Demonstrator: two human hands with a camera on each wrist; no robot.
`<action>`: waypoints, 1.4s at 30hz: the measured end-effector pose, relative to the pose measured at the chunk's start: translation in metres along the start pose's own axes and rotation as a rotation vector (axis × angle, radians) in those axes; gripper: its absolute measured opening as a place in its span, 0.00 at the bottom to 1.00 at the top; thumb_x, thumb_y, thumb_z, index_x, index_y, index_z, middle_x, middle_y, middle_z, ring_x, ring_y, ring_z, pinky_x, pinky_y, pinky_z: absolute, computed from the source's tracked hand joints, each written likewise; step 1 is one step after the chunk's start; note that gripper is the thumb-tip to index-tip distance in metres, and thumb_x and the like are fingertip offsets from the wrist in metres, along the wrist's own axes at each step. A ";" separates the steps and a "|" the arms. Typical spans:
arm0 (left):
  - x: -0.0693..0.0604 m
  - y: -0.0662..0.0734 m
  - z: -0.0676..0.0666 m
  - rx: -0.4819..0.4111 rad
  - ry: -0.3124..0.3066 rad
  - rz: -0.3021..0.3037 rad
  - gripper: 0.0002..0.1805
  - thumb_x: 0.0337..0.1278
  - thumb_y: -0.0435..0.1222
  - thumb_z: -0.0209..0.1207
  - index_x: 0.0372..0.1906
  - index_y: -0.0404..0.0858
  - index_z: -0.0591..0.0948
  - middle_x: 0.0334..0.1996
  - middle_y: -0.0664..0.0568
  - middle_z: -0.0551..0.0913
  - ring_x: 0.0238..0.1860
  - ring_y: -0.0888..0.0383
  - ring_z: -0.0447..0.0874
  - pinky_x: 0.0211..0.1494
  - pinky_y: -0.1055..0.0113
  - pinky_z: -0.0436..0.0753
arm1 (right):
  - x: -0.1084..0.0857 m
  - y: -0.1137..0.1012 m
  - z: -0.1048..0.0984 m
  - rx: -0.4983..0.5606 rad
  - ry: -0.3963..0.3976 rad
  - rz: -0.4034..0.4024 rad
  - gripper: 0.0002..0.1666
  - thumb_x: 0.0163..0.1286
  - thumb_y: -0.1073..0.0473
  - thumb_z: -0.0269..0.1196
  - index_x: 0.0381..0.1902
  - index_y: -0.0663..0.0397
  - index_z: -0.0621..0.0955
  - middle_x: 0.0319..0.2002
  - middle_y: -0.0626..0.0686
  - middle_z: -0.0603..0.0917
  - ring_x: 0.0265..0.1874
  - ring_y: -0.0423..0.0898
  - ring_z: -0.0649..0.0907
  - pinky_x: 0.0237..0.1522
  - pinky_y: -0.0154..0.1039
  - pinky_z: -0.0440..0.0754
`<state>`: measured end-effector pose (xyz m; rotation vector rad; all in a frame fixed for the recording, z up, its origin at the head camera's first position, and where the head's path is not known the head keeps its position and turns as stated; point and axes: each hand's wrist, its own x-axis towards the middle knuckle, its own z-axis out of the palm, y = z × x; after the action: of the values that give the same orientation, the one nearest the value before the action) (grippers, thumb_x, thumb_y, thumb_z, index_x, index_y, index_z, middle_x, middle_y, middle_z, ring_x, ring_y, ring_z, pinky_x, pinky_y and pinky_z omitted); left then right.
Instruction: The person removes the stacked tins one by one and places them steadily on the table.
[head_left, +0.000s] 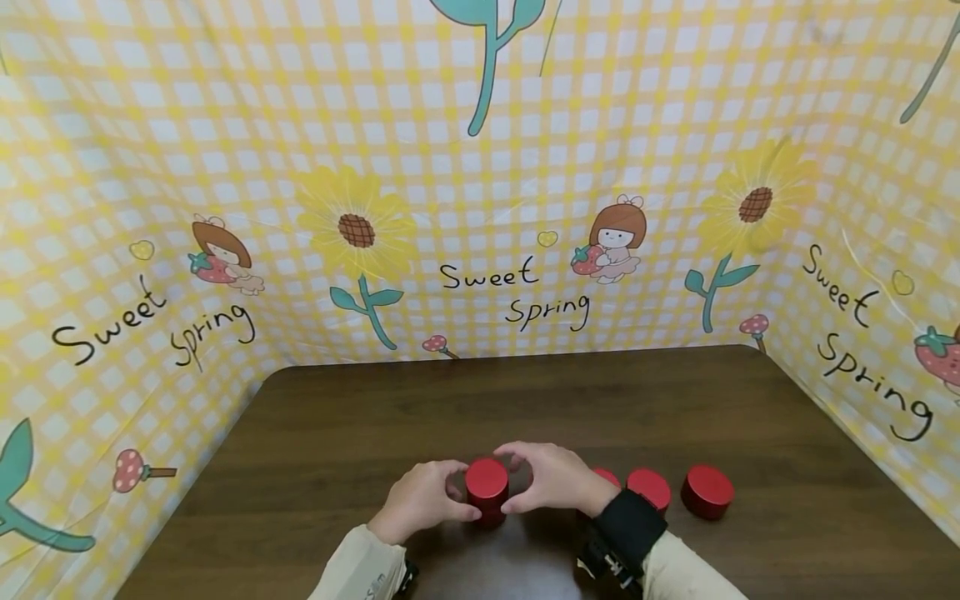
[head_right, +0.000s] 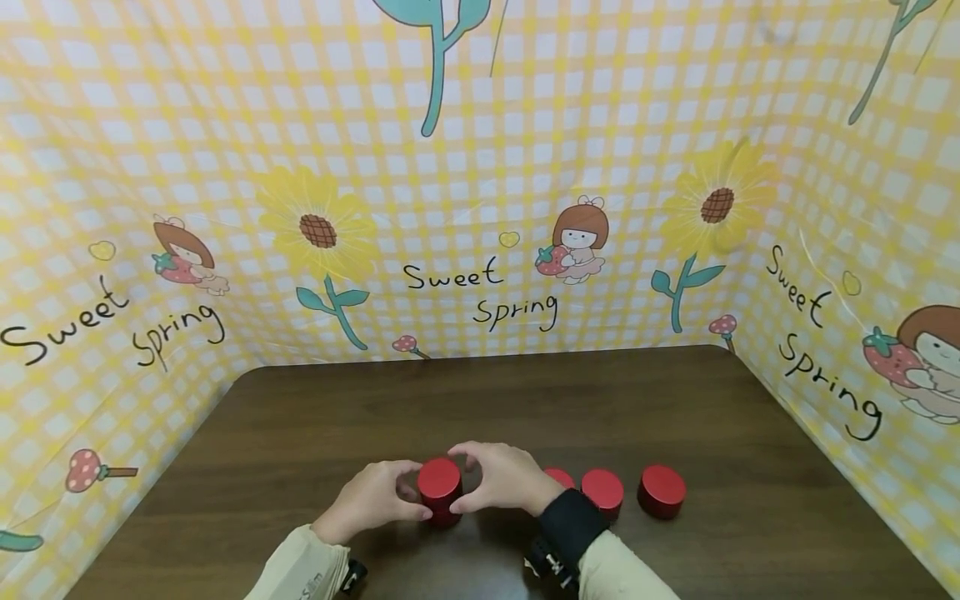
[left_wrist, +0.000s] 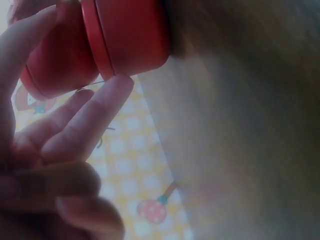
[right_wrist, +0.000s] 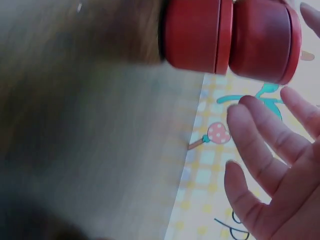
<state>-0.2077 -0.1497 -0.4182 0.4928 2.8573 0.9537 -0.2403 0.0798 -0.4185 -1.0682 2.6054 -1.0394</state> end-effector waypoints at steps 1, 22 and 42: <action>0.000 0.000 0.001 0.003 0.000 0.000 0.30 0.36 0.44 0.75 0.48 0.35 0.82 0.22 0.59 0.81 0.23 0.64 0.77 0.23 0.65 0.73 | 0.000 0.000 0.002 -0.013 0.006 0.000 0.39 0.52 0.46 0.73 0.60 0.53 0.76 0.42 0.51 0.83 0.31 0.41 0.80 0.30 0.35 0.74; 0.004 -0.002 0.011 0.043 0.034 0.022 0.21 0.32 0.44 0.76 0.35 0.43 0.83 0.24 0.60 0.79 0.24 0.64 0.72 0.23 0.64 0.71 | 0.009 -0.008 0.026 -0.055 0.144 0.012 0.32 0.51 0.49 0.73 0.54 0.51 0.78 0.40 0.46 0.82 0.35 0.38 0.79 0.36 0.36 0.78; 0.006 0.001 0.019 0.122 0.071 0.003 0.21 0.29 0.45 0.77 0.33 0.45 0.83 0.26 0.56 0.83 0.24 0.60 0.76 0.23 0.61 0.72 | 0.009 -0.009 0.021 -0.051 0.115 0.040 0.31 0.50 0.49 0.73 0.53 0.48 0.79 0.38 0.43 0.82 0.33 0.36 0.78 0.34 0.35 0.76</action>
<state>-0.2095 -0.1363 -0.4328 0.4829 2.9923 0.8173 -0.2338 0.0573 -0.4274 -0.9899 2.7463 -1.0609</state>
